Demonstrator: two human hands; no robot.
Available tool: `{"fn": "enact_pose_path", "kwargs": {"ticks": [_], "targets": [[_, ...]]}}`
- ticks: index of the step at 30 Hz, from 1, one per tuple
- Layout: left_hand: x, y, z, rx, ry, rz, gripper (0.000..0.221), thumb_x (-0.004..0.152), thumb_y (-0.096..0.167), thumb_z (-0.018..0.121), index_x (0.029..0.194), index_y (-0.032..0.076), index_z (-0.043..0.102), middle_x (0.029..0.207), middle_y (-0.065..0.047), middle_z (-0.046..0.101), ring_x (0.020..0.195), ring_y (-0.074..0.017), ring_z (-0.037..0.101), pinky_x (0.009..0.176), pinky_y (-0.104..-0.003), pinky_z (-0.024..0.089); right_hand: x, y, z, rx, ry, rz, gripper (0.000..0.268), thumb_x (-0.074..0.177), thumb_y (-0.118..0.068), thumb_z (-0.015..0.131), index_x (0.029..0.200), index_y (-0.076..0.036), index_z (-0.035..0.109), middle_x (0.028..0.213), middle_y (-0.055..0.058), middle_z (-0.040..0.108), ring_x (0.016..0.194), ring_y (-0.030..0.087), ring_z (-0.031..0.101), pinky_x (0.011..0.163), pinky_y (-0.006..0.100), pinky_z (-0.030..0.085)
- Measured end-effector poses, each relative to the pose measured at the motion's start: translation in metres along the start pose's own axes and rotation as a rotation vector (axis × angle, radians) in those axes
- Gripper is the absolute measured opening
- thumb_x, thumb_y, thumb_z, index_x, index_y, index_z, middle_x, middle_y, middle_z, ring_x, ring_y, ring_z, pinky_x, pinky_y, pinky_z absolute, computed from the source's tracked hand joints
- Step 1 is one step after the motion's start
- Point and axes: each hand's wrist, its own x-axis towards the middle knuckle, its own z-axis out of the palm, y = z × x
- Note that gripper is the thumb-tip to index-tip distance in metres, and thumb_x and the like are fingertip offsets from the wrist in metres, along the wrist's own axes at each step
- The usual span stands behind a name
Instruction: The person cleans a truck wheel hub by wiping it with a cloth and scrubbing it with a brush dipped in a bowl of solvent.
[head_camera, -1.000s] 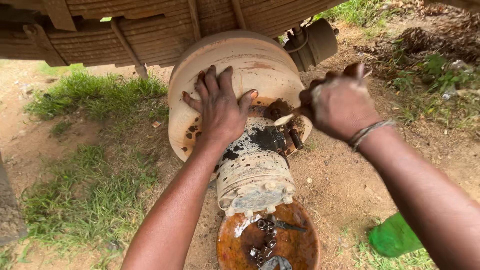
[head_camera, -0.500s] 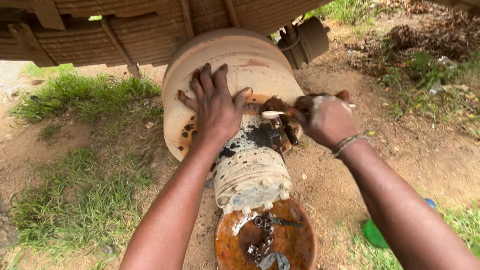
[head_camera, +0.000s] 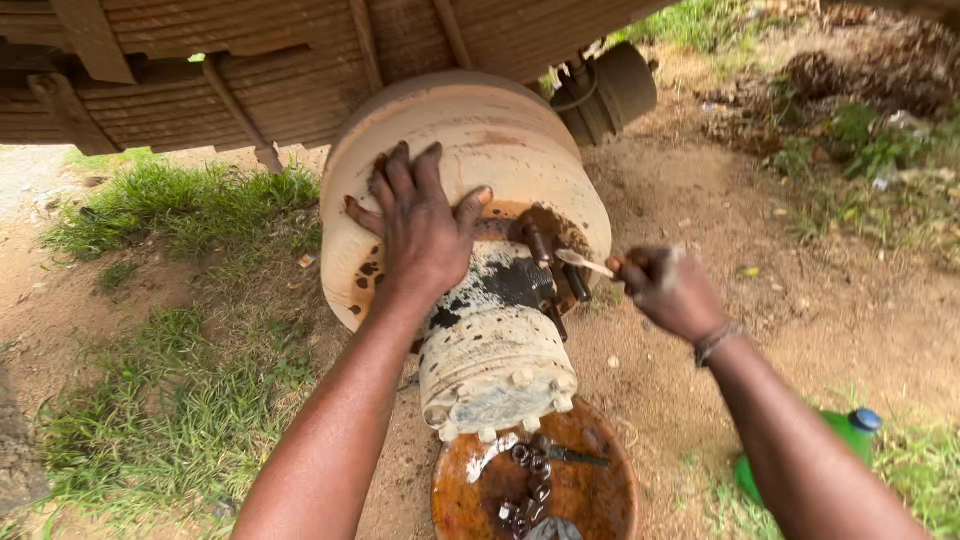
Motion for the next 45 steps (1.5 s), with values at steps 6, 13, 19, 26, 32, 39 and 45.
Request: {"fn": "enact_pose_path", "kwargs": {"ticks": [6, 13, 19, 26, 32, 39, 45], "targets": [[-0.003, 0.005, -0.005, 0.011, 0.024, 0.038, 0.073, 0.094, 0.047, 0.062, 0.149, 0.01, 0.032, 0.156, -0.026, 0.02, 0.146, -0.0473, 0.013, 0.105, -0.083, -0.003, 0.015, -0.001, -0.01, 0.107, -0.157, -0.244, 0.019, 0.091, -0.027, 0.069, 0.101, -0.013, 0.078, 0.081, 0.001, 0.076, 0.067, 0.011, 0.067, 0.061, 0.027, 0.055], [-0.008, 0.006, -0.004, 0.013, 0.03, 0.046, 0.072, 0.095, 0.049, 0.061, 0.148, 0.01, 0.032, 0.155, -0.025, 0.021, 0.145, -0.0467, 0.014, 0.105, -0.083, -0.002, 0.023, 0.01, 0.02, 0.771, -0.178, -0.188, 0.028, 0.08, -0.012, 0.078, 0.105, -0.008, 0.065, 0.089, 0.004, 0.075, 0.076, 0.01, 0.065, 0.068, 0.023, 0.057], [-0.004, 0.006, -0.016, 0.025, 0.025, 0.018, 0.07, 0.093, 0.048, 0.062, 0.146, 0.012, 0.034, 0.154, -0.024, 0.021, 0.146, -0.0436, 0.015, 0.103, -0.084, -0.001, 0.023, 0.018, 0.024, 0.597, -0.047, -0.312, 0.015, 0.089, -0.013, 0.074, 0.1, -0.004, 0.077, 0.08, 0.01, 0.076, 0.063, 0.012, 0.065, 0.053, 0.026, 0.054], [-0.004, 0.007, -0.01, 0.001, 0.045, 0.053, 0.07, 0.094, 0.046, 0.064, 0.147, 0.011, 0.034, 0.154, -0.026, 0.022, 0.145, -0.047, 0.014, 0.103, -0.085, 0.0, 0.012, 0.016, 0.036, 0.827, -0.037, -0.213, 0.021, 0.079, -0.013, 0.076, 0.099, -0.006, 0.073, 0.09, -0.001, 0.078, 0.06, 0.004, 0.068, 0.048, 0.023, 0.054], [-0.006, 0.007, -0.001, -0.014, 0.059, 0.075, 0.071, 0.094, 0.044, 0.067, 0.146, 0.008, 0.034, 0.153, -0.029, 0.022, 0.143, -0.0471, 0.016, 0.101, -0.085, 0.001, -0.006, 0.011, 0.071, 0.755, -0.012, -0.223, 0.021, 0.09, -0.02, 0.071, 0.102, -0.004, 0.077, 0.077, 0.008, 0.077, 0.046, 0.01, 0.058, 0.04, 0.021, 0.046], [-0.008, 0.002, -0.003, 0.005, 0.099, 0.096, 0.072, 0.092, 0.044, 0.068, 0.145, 0.009, 0.035, 0.152, -0.026, 0.021, 0.144, -0.0432, 0.017, 0.103, -0.085, 0.003, -0.032, -0.011, 0.104, 1.191, 0.105, -0.077, 0.016, 0.094, -0.006, 0.067, 0.106, 0.003, 0.072, 0.08, 0.009, 0.072, 0.059, 0.007, 0.061, 0.047, 0.018, 0.049], [-0.002, 0.005, -0.009, 0.0, 0.081, 0.076, 0.072, 0.092, 0.042, 0.067, 0.147, 0.01, 0.034, 0.153, -0.025, 0.023, 0.145, -0.0418, 0.017, 0.102, -0.085, 0.0, -0.037, -0.012, 0.093, 1.166, 0.153, -0.005, 0.018, 0.091, -0.004, 0.066, 0.107, 0.0, 0.072, 0.079, 0.008, 0.073, 0.057, 0.006, 0.06, 0.044, 0.018, 0.046]]}}
